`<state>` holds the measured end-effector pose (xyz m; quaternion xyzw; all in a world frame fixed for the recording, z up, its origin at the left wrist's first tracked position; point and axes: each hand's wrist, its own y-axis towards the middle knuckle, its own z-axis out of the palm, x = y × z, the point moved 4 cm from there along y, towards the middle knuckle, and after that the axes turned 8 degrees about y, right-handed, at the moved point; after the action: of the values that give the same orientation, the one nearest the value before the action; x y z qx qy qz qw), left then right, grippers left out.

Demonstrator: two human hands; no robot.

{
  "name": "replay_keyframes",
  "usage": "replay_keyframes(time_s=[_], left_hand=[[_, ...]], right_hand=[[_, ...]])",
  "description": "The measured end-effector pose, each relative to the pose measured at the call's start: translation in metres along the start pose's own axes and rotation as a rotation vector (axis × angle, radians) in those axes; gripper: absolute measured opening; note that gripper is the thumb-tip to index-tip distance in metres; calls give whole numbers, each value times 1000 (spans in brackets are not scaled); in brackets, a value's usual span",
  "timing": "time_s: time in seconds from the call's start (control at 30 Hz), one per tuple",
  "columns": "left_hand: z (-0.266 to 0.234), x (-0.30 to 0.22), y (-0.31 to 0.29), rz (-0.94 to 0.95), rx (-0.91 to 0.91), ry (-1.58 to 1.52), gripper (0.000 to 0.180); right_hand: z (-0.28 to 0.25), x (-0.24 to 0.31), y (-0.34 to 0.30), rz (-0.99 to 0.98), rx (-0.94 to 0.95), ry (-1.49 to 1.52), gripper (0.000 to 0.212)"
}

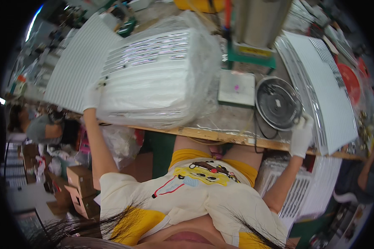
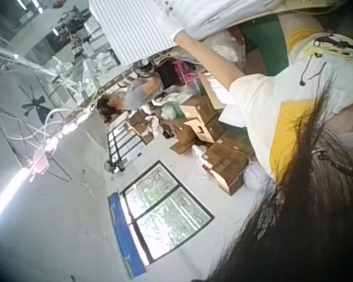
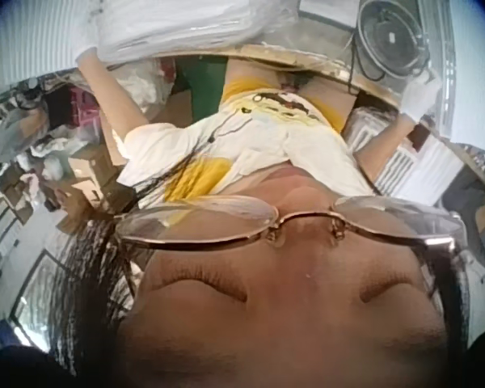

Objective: Assembling and pressing small electronic components into plastic housing units on a factory assembly line.

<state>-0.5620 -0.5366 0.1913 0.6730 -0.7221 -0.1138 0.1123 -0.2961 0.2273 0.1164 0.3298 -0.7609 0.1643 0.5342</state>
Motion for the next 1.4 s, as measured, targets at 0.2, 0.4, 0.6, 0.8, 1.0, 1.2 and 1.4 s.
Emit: replay_keyframes(time_s=[0.2,0.4,0.6,0.8,1.0,1.2,1.4], left_hand=[[-12,27,-5,201,-31,131,24],[10,40,-4,-18,6,-55,29],[-64,-141,-51,-121,-370,-722,31],[-74,-325,-126,245,-250,-1035,34],[-48,-382,-151,247,107,-1265,40],[-39,-384,-158,236,166,-1215,39],[-42,-387,-158,255,159,-1140,40]], right_hand=[[25,50,-18,-211,68,-217,23],[16,48,-24,-218,61,-250,23],[26,47,-12,-323,94,-327,23],[71,34,32,-204,168,-660,25],[85,23,51,-166,210,-641,27],[91,25,54,-159,236,-636,28],[90,33,54,-112,239,-690,28]])
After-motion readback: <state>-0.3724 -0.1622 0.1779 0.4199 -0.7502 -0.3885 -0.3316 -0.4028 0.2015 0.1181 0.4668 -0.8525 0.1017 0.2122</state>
